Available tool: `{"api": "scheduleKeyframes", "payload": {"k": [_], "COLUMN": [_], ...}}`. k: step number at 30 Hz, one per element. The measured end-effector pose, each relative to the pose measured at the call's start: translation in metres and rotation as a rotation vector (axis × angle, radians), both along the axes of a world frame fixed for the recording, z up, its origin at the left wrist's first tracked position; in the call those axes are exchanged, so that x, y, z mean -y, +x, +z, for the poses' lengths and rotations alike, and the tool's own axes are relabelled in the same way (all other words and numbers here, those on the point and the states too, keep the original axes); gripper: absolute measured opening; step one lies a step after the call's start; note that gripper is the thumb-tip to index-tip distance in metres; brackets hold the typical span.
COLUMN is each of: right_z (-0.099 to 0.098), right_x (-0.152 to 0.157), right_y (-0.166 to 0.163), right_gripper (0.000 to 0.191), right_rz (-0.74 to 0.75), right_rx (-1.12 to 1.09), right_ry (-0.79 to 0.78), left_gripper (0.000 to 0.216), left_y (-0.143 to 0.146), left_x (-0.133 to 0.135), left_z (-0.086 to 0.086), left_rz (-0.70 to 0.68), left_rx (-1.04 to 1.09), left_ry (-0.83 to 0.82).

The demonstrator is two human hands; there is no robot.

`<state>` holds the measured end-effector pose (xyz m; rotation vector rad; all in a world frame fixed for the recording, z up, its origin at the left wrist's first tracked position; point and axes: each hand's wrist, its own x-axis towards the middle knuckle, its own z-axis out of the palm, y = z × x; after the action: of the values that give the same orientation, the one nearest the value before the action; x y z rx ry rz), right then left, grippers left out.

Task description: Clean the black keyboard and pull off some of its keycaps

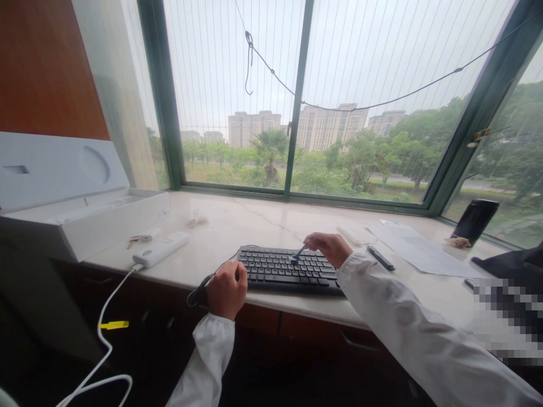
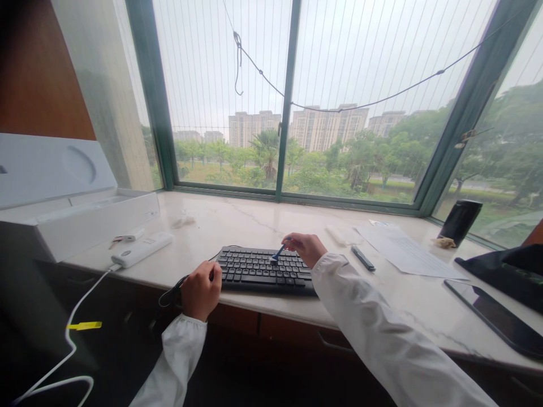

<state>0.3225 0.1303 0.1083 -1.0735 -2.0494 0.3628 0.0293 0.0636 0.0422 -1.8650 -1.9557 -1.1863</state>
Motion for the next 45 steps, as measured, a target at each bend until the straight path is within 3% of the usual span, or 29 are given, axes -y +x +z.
{"api": "scheduleKeyframes", "payload": {"k": [29,45], "right_z": [0.008,-0.003], "right_x": [0.020,0.022], "right_y": [0.113,0.176], "right_gripper": [0.049,0.057], "right_rz": [-0.191,-0.261], "right_rx": [0.115,-0.025], "right_ry": [-0.022,-0.125], "left_gripper": [0.029,0.030], "left_y": [0.000,-0.001], "left_x": [0.001,0.000], "left_z": [0.001,0.000], "left_rz": [0.008,0.010], "left_rx": [-0.017,-0.024], "left_ry": [0.000,0.015]}}
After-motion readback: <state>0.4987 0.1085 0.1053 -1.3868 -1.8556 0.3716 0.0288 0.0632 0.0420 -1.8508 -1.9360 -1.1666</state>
